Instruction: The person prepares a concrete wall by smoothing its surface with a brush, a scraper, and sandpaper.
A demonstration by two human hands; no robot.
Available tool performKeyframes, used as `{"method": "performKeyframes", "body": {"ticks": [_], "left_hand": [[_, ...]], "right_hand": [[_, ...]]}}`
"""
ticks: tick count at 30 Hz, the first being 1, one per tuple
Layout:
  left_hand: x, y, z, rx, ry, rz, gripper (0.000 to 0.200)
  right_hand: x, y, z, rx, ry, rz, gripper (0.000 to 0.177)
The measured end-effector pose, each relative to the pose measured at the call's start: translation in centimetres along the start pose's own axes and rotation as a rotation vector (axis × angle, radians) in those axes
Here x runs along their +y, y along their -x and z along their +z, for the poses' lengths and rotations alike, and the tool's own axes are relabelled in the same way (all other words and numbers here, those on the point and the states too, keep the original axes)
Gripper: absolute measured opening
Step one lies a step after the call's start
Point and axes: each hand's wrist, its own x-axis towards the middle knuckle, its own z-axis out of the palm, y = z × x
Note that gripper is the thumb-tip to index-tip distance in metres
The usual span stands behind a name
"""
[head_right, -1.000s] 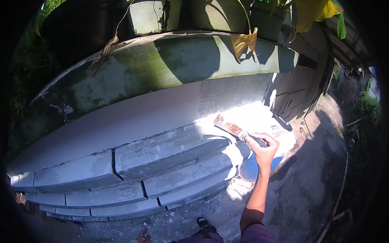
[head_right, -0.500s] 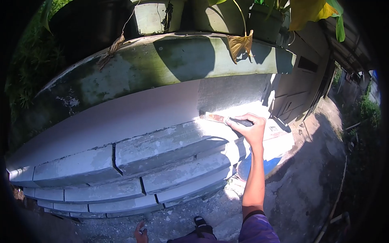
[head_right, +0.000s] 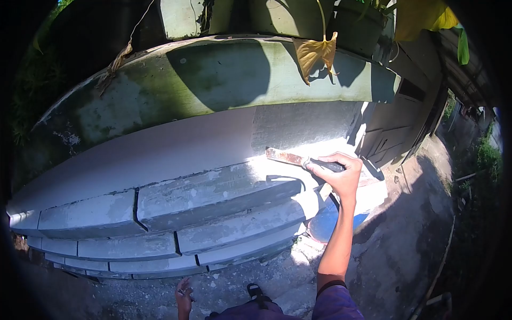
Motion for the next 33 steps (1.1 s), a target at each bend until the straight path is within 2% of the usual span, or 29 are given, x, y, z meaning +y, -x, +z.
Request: {"method": "performKeyframes", "body": {"ticks": [2,3,5,9,11,13,14,17,21,24,25,27,29,32,33], "left_hand": [[0.4,-0.2,0.4,0.014,-0.008,-0.02,0.058],[0.5,-0.2,1.1,0.018,-0.005,-0.033,0.058],[0.0,-0.1,1.6,0.001,-0.028,-0.007,0.058],[-0.6,0.3,2.6,-0.011,-0.056,-0.039,0.057],[-0.8,0.7,2.4,0.012,-0.049,-0.022,0.056],[-1.0,1.0,3.1,0.016,-0.047,-0.031,0.055],[-1.2,1.3,2.9,0.01,-0.06,-0.05,0.055],[-2.1,1.4,3.1,0.004,-0.063,-0.042,0.054],[0.5,1.7,3.1,0.028,-0.036,-0.05,0.053],[-0.1,2.1,3.0,0.023,-0.063,-0.041,0.052],[-0.2,1.5,3.2,0.025,-0.072,-0.015,0.051],[1.3,1.9,3.5,0.027,-0.069,-0.085,0.051],[1.7,1.8,3.0,0.027,-0.075,-0.098,0.051],[-1.0,1.4,2.7,0.023,-0.081,-0.042,0.052],[-1.0,1.7,2.5,0.019,-0.095,-0.032,0.052]], "right_hand": [[0.0,-0.6,0.2,0.013,-0.043,0.013,0.023],[0.0,-0.6,1.4,-0.074,0.023,0.01,0.022],[0.3,-0.7,2.2,-0.084,0.014,0.027,0.023],[-0.3,-0.7,0.3,-0.05,0.069,-0.079,0.025],[1.2,-0.9,-0.3,0.011,-0.023,-0.063,0.025],[0.0,-1.3,2.1,-0.067,0.101,-0.022,0.025],[0.3,-1.3,2.2,-0.071,0.039,0.023,0.025],[-0.5,-1.1,1.3,-0.091,0.125,-0.126,0.026],[0.5,-1.3,0.0,0.007,0.002,-0.011,0.025],[0.2,-1.2,2.4,-0.065,-0.017,0.074,0.025],[0.2,-1.4,2.0,-0.071,0.028,0.005,0.025],[0.0,-0.9,0.8,-0.076,0.117,-0.112,0.025],[0.4,-0.9,-1.0,0.017,-0.03,-0.034,0.024],[-0.8,-1.3,2.2,-0.043,0.081,0.012,0.024],[-0.3,-1.3,2.0,-0.064,-0.007,0.017,0.025]]}}
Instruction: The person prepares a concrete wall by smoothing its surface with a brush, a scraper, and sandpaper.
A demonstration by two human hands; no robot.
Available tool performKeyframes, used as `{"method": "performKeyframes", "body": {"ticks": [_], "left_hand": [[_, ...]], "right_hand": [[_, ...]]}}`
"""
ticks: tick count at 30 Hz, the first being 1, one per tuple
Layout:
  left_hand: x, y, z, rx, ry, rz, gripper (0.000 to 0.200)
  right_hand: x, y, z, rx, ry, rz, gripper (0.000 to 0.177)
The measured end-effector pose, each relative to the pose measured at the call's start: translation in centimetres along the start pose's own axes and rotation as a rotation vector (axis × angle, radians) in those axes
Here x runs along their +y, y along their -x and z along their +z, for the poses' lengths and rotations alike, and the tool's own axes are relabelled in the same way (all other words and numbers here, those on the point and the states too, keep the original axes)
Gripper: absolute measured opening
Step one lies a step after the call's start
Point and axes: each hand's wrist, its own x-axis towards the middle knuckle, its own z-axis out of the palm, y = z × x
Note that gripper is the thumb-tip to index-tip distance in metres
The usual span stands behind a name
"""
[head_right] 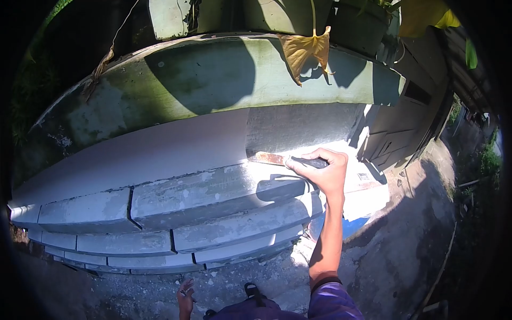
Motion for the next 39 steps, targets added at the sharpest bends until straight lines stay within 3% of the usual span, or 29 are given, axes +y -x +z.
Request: {"method": "performKeyframes", "body": {"ticks": [4,7,10,12,14,18,23,26,31,36,38,39], "left_hand": [[2.1,0.8,0.4,0.006,0.015,-0.043,0.041],[-4.5,0.1,-1.0,-0.033,0.173,-0.021,0.044],[-6.3,-0.2,-1.9,-0.056,0.057,-0.09,0.052],[-7.7,-0.1,-2.3,-0.049,0.072,-0.048,0.053],[-11.2,-0.9,-2.7,-0.009,0.141,0.034,0.053],[-8.5,-0.4,-4.4,-0.053,-0.115,-0.127,0.044],[-8.9,-0.9,-5.1,-0.061,-0.064,-0.01,0.044],[-3.9,1.4,-5.4,-0.021,-0.041,-0.057,0.044],[-3.9,3.7,-7.0,0.066,0.112,-0.12,0.042],[-6.0,4.4,-10.9,0.013,0.003,-0.165,0.042],[-7.0,4.5,-12.3,-0.024,-0.027,-0.174,0.042],[-7.4,4.5,-12.8,-0.044,-0.038,-0.165,0.042]], "right_hand": [[-0.6,0.5,-1.5,0.039,0.111,-0.093,0.026],[0.7,0.3,-2.1,0.11,-0.1,0.026,0.024],[0.9,0.4,0.4,-0.006,-0.026,0.108,0.027],[0.3,0.6,-0.6,0.03,0.072,-0.008,0.027],[1.1,0.7,-2.6,0.108,-0.079,0.065,0.025],[-0.9,0.1,0.5,0.007,-0.052,0.129,0.022],[-0.8,3.4,-0.5,0.09,0.069,0.04,0.024],[0.9,8.0,-1.0,0.377,-0.204,0.076,0.021],[3.2,23.6,2.5,0.66,-1.157,0.646,0.027],[-3.5,40.0,7.8,0.613,-1.488,1.278,0.037],[-7.5,44.2,8.6,0.559,-1.426,1.649,0.037],[-9.0,46.6,9.2,0.482,-1.34,1.737,0.035]]}}
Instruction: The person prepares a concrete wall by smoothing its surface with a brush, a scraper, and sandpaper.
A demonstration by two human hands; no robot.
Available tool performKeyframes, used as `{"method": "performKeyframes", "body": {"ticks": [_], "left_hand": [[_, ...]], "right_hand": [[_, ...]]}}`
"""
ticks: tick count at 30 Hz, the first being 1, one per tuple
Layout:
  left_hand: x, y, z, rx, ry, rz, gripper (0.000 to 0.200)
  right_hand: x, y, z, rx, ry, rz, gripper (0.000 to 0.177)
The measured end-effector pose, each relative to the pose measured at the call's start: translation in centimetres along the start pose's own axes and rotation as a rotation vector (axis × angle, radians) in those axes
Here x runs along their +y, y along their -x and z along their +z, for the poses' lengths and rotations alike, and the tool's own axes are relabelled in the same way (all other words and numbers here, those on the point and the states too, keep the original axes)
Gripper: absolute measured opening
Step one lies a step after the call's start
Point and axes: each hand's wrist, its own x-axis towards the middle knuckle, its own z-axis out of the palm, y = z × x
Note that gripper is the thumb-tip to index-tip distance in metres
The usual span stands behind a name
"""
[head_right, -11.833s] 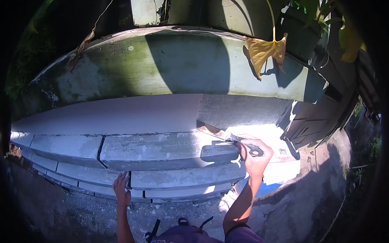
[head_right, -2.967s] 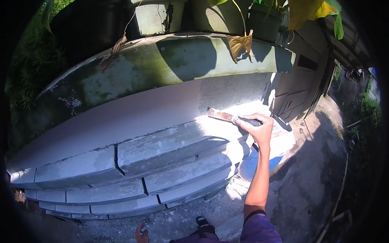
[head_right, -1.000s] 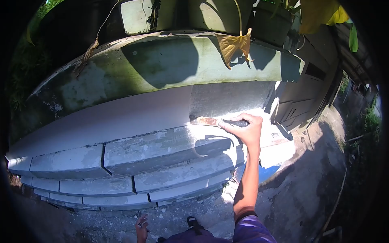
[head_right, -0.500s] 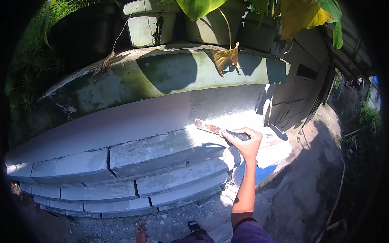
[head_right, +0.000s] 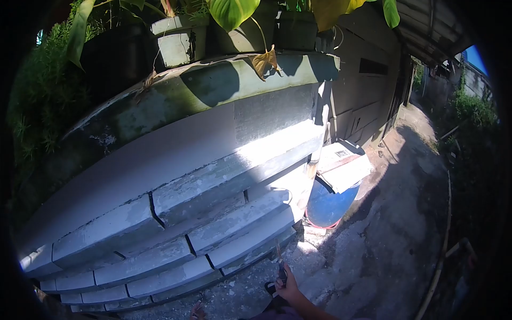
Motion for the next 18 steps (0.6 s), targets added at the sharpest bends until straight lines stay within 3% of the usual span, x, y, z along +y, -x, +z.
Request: {"method": "performKeyframes", "body": {"ticks": [4,6,8,10,13,18], "left_hand": [[0.2,-1.2,-0.3,-0.055,0.023,0.165,0.042],[1.8,-1.7,-0.3,-0.116,-0.041,0.092,0.043],[1.4,-2.4,-0.3,-0.134,-0.042,0.119,0.043],[-0.3,-3.8,-0.2,-0.11,0.016,0.245,0.044],[-2.6,-4.6,-0.9,-0.192,0.658,0.213,0.044],[-4.6,-1.4,-3.8,-0.003,0.051,0.261,0.038]], "right_hand": [[6.2,2.4,-5.3,0.21,0.32,0.2,0.02],[8.8,4.5,-7.3,-0.114,0.746,-0.326,0.019],[9.6,6.1,-7.9,-0.156,0.818,-0.427,0.02],[7.9,10.9,-2.2,0.037,0.598,-0.17,0.022],[7.5,11.7,-2.8,0.222,0.47,-0.067,0.027],[6.8,11.0,-7.1,0.215,0.576,-0.175,0.026]]}}
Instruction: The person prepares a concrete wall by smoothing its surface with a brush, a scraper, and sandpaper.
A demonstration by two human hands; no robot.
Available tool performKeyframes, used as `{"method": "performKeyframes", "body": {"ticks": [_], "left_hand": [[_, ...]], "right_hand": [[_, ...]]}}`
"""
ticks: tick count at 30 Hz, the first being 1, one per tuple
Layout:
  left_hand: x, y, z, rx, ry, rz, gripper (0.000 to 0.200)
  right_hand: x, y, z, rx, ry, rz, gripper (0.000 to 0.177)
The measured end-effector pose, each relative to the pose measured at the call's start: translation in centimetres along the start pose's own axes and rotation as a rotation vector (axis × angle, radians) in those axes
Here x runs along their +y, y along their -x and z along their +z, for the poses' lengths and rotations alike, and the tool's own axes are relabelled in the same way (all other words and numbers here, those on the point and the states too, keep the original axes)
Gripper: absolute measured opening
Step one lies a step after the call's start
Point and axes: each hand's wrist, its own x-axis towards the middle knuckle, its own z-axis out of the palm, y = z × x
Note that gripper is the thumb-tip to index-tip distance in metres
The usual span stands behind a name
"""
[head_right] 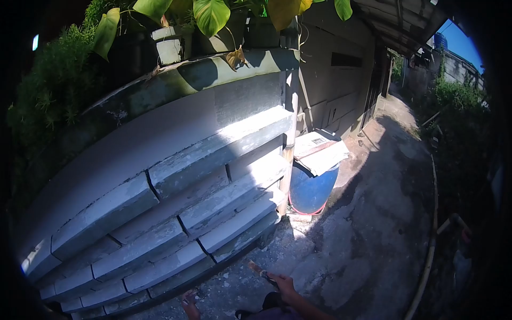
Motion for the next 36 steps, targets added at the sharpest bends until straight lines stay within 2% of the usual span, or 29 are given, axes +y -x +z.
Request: {"method": "performKeyframes", "body": {"ticks": [1,2,5,8,11,15,17,23,24,26,27,28,31,32,36], "left_hand": [[-0.7,1.3,-0.7,0.01,-0.083,-0.001,0.037],[-1.4,2.5,-1.1,0.138,-0.319,0.031,0.036],[-6.5,3.9,-0.5,0.309,-0.232,0.152,0.04],[-5.3,7.6,2.4,0.51,0.447,-0.287,0.046],[-5.4,11.3,3.6,0.245,0.441,-0.256,0.05],[-4.9,15.8,5.1,0.187,0.482,-0.293,0.045],[-4.8,17.5,4.8,0.215,0.52,-0.317,0.038],[-4.5,24.0,3.1,0.381,0.753,-0.41,0.025],[-2.9,24.8,4.1,0.431,0.64,-0.301,0.015],[0.8,26.3,3.6,0.42,0.482,-0.383,0.012],[1.8,27.0,3.1,0.409,0.403,-0.418,0.011],[0.7,26.8,3.0,0.49,0.418,-0.447,0.012],[0.8,25.6,2.0,0.481,0.463,-0.476,0.011],[1.1,25.2,1.8,0.5,0.515,-0.431,0.009],[3.7,23.7,-1.9,0.394,0.491,-0.53,0.006]], "right_hand": [[0.0,-0.1,-0.6,-0.023,0.017,0.013,0.025],[0.1,-0.2,-1.0,-0.048,0.031,0.024,0.025],[-1.2,0.7,0.0,-0.097,0.01,0.013,0.026],[-1.7,0.6,-1.6,-0.323,0.117,-0.067,0.027],[-3.2,1.9,-2.6,-0.427,0.331,-0.22,0.027],[-2.5,3.4,-4.6,-0.355,0.462,-0.258,0.023],[-0.3,2.9,-6.5,-0.39,0.426,-0.241,0.021],[4.7,4.4,-9.7,-0.351,0.424,0.003,0.026],[5.0,4.8,-9.7,-0.349,0.435,0.027,0.027],[5.4,5.9,-9.5,-0.344,0.456,0.075,0.028],[5.5,6.2,-9.3,-0.362,0.499,0.056,0.027],[5.7,6.4,-9.0,-0.378,0.534,0.036,0.026],[6.8,6.5,-7.8,-0.425,0.567,-0.058,0.022],[7.0,6.8,-7.0,-0.453,0.552,-0.078,0.021],[8.2,8.9,-2.2,-0.567,0.61,-0.05,0.019]]}}
